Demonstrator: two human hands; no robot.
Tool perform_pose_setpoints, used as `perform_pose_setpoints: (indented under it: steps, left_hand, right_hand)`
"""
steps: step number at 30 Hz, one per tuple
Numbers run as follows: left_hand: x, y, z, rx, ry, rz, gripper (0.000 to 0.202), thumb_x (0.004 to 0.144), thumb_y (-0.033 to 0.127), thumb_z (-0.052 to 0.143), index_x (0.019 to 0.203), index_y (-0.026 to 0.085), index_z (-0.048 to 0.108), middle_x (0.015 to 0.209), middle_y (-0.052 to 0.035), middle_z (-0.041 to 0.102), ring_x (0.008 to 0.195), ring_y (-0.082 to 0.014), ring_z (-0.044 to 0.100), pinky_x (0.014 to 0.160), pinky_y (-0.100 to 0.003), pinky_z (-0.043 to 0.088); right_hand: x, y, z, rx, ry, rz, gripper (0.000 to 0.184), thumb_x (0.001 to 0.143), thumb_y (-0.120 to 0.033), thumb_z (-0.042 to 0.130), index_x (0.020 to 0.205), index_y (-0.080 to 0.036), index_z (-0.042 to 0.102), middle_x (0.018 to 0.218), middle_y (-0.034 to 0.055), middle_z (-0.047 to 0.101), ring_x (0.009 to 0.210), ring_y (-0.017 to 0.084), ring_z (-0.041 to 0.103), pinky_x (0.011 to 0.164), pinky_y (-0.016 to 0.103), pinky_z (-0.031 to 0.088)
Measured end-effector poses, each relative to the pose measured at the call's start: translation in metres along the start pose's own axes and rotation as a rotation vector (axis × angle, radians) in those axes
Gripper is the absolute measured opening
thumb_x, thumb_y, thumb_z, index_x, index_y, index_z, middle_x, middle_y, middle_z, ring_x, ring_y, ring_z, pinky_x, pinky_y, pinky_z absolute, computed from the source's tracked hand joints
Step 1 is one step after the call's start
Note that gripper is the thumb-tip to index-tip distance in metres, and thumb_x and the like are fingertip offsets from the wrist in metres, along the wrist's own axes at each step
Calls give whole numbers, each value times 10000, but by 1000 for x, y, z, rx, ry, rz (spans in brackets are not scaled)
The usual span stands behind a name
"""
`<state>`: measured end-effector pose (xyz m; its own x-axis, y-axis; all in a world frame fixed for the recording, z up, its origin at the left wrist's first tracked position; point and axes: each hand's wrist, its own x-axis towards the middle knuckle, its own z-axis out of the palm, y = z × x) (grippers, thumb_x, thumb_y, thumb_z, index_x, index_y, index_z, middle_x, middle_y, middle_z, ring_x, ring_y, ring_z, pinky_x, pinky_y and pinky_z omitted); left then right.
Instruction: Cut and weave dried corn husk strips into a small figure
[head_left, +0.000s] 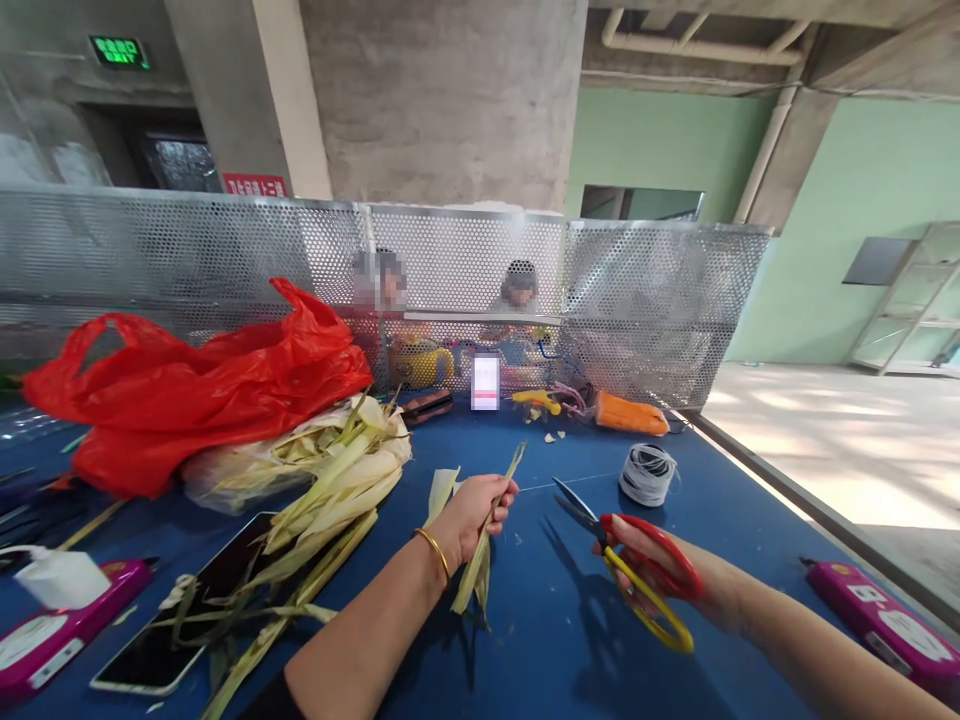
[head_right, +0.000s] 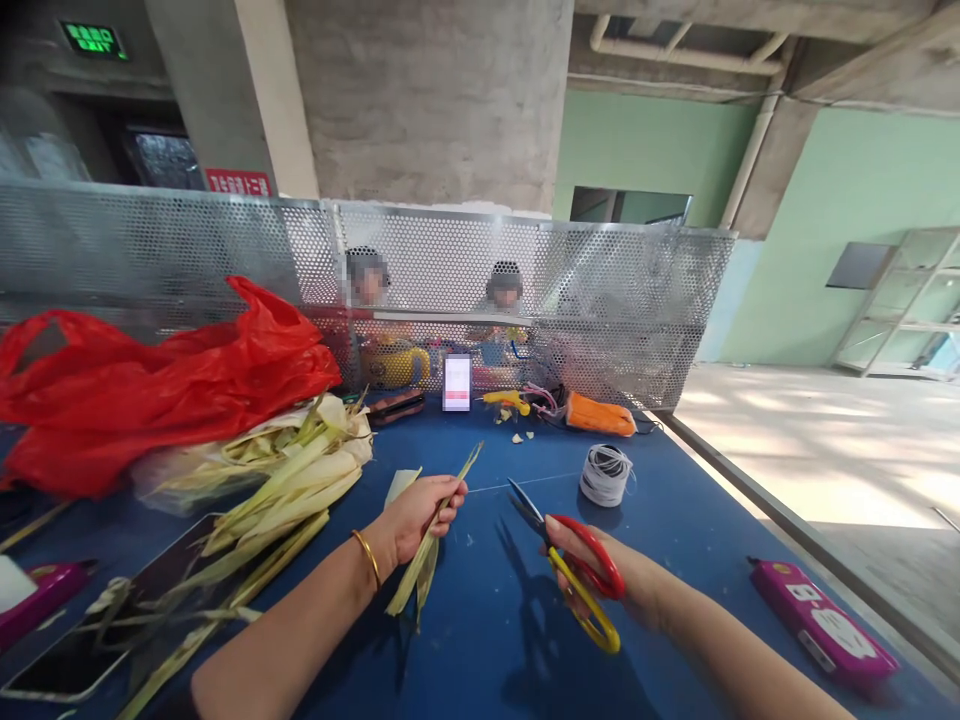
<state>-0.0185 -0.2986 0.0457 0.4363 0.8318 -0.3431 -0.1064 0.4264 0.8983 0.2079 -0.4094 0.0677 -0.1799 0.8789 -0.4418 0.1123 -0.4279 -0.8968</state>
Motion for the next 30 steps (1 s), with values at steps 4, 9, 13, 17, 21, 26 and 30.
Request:
perform_pose_setpoints:
  steps: [4,9,13,17,21,26,30]
  left_hand:
    - [-1,0,0,10,-14,4,146,850,209,495,720,142,496,585,56,422,397,-16,300,384,-167,149]
    - [-3,6,-5,21,-33,9,114,821,199,500,721,143,495,586,58,420,401,-17,290,389,-172,140]
    - [-6,14,-8,72,-53,67,113,795,225,516,717,143,506,600,56,426,414,-17,287,395,-175,141]
    - [-13,18,-4,197,-47,181,164,777,293,532,707,145,529,589,60,414,422,-26,289,402,-186,148]
    - [-21,17,4,239,-111,255,205,777,341,533,722,146,565,585,53,425,439,-38,317,411,-195,164]
    - [-24,12,10,209,-199,243,232,785,378,546,728,153,564,581,50,437,440,-47,333,418,-205,194]
    - [-23,10,12,219,-198,224,223,780,360,556,722,146,578,582,45,441,444,-50,341,424,-211,200]
  right_hand:
    - [27,-5,11,-123,114,-22,540,744,-706,561,872,-181,564,609,-25,547,473,94,494,490,225,420]
    - [41,-2,-5,-769,388,-146,388,804,-570,554,874,-191,604,658,24,613,550,175,570,512,272,404]
    - [33,8,-21,-1379,552,-196,260,884,-351,457,914,-170,641,819,126,691,768,288,656,592,319,403]
    - [32,-1,-19,-1515,516,-182,167,804,-208,536,810,-152,693,842,144,673,752,280,660,604,318,412]
    - [47,-33,8,-846,334,-489,262,813,-334,571,986,-186,700,844,72,660,739,206,611,664,312,432]
    - [76,-47,46,82,51,-486,373,697,-465,714,903,-156,683,601,-18,571,535,100,464,554,245,378]
    - [81,-40,52,127,142,-559,334,647,-468,760,660,-157,639,534,-19,555,526,99,430,542,248,334]
